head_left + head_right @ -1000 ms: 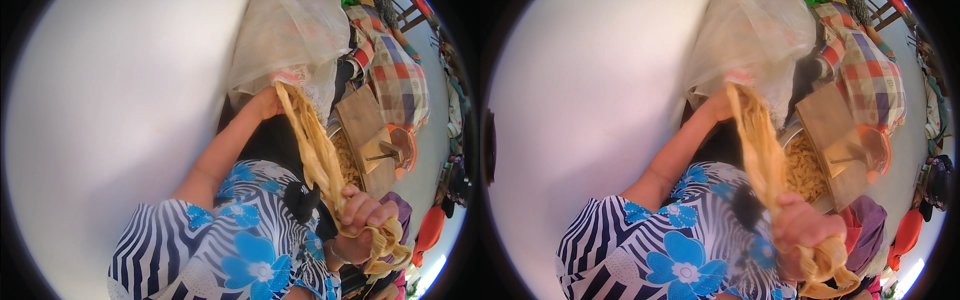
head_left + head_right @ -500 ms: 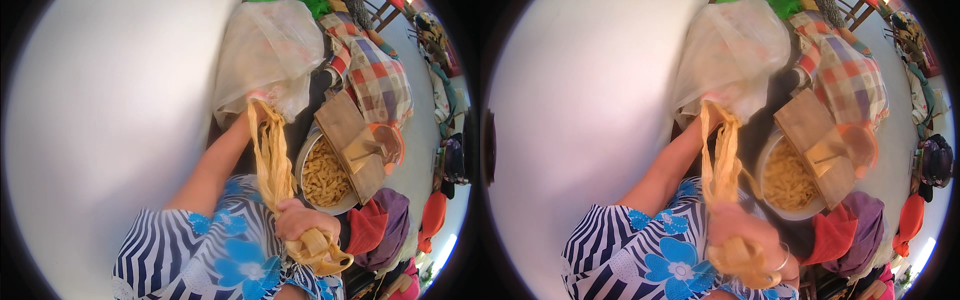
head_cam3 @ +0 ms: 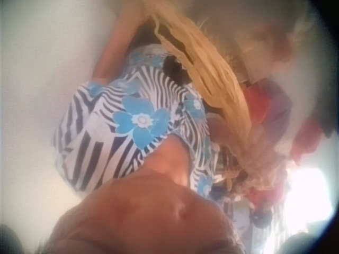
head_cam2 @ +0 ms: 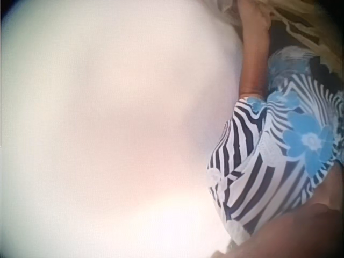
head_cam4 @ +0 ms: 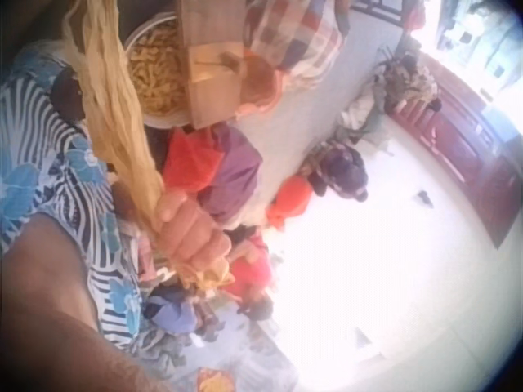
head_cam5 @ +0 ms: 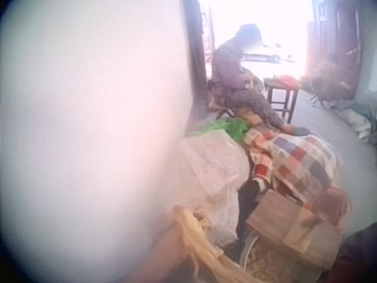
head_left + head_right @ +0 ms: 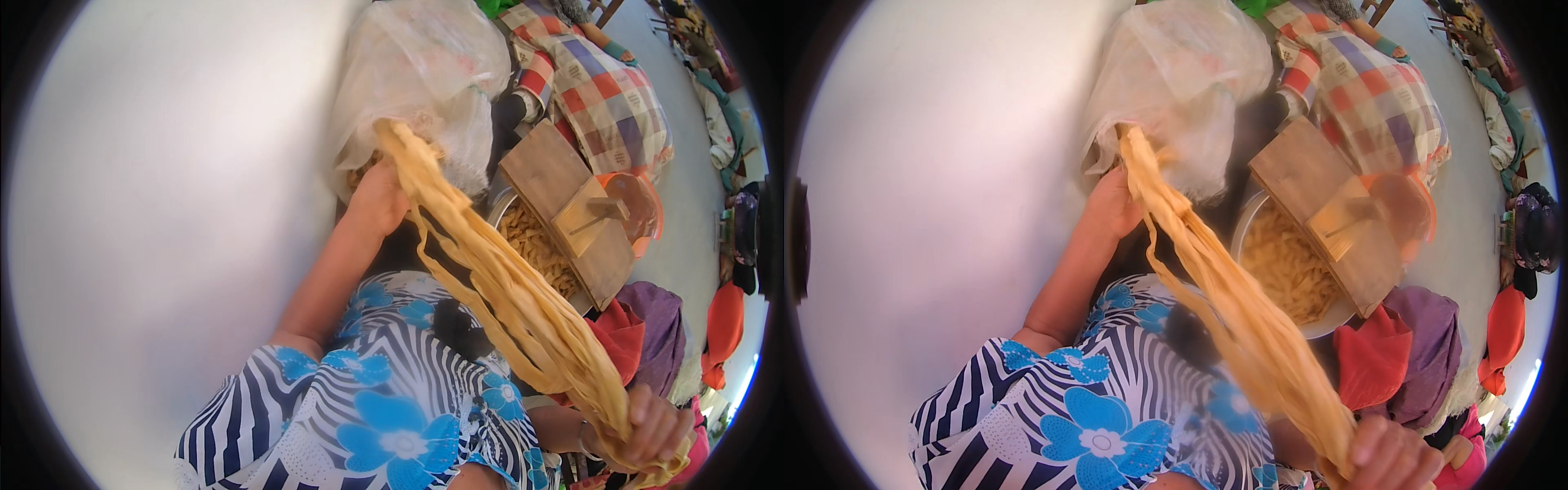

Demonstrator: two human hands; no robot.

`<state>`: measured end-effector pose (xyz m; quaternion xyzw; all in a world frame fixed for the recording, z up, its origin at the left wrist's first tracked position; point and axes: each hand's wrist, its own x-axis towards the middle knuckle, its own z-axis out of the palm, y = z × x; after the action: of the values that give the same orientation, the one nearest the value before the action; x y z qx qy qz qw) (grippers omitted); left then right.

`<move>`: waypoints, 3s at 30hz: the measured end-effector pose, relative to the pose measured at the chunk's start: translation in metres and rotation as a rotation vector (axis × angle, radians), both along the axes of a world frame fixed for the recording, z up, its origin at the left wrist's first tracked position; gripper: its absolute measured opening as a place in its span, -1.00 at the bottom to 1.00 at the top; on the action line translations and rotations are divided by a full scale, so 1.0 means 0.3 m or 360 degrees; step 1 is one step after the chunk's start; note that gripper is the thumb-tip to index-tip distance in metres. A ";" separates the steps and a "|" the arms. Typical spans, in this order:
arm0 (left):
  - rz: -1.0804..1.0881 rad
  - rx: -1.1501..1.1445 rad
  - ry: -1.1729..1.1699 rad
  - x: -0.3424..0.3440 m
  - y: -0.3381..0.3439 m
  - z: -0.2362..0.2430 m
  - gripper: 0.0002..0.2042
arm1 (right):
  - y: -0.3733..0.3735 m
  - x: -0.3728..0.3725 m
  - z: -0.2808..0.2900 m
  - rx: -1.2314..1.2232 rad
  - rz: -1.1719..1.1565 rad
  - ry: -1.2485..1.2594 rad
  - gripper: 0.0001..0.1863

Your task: The person uses a wooden clamp tool to organize thin yellow strips, likely bamboo, by tying them into small bundles and placing them into a bowl.

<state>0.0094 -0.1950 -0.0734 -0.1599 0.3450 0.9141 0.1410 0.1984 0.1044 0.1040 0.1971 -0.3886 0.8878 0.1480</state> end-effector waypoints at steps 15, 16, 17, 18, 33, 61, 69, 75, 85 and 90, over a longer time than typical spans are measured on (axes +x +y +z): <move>-0.1073 -0.1215 0.1068 0.253 0.346 0.125 -0.48 | 0.252 0.253 -0.029 -0.0111 -0.0922 -0.0038 -0.93; -0.1039 -0.1361 0.1233 0.261 0.373 0.068 -0.50 | 0.203 0.218 -0.058 -0.0117 -0.1010 -0.0134 -0.94; -0.1343 -0.1543 0.1276 0.245 0.387 0.090 -0.54 | 0.135 0.165 -0.101 -0.0094 -0.1077 -0.0297 -0.93; -0.1619 -0.1727 0.1310 0.220 0.394 0.129 -0.58 | 0.090 0.106 -0.172 -0.0067 -0.1111 -0.0454 -0.91; -0.1287 -0.2316 0.1598 0.118 0.257 0.154 -0.74 | 0.071 -0.055 -0.543 0.2757 -0.0729 -0.0965 -0.17; -0.1689 -0.1833 0.0994 0.150 0.097 0.140 -0.78 | -0.259 -0.339 -0.616 0.2094 0.0238 -0.0595 -0.29; 0.0168 -0.2204 0.0018 0.099 -0.198 -0.349 -0.81 | -0.410 -0.330 -0.566 0.3259 0.0644 -0.0144 -0.14; 0.0572 -0.0934 -0.1210 0.095 -0.348 -0.722 -0.74 | -0.476 -0.344 -0.546 0.2834 0.0496 -0.0329 -0.02; -0.0299 -0.0504 -0.0828 0.071 -0.174 -0.588 -0.51 | -0.196 -0.284 -0.356 0.2564 0.0688 -0.0677 -0.70; -0.0224 -0.1765 -0.0586 0.092 -0.204 -0.653 -0.63 | -0.072 -0.141 -0.146 0.2518 0.0495 -0.0760 -0.60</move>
<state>0.0370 -0.2561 -0.2694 -0.3426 0.7512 0.5427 0.1542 0.1560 0.0829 0.0603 0.1008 -0.8858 0.3817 -0.2440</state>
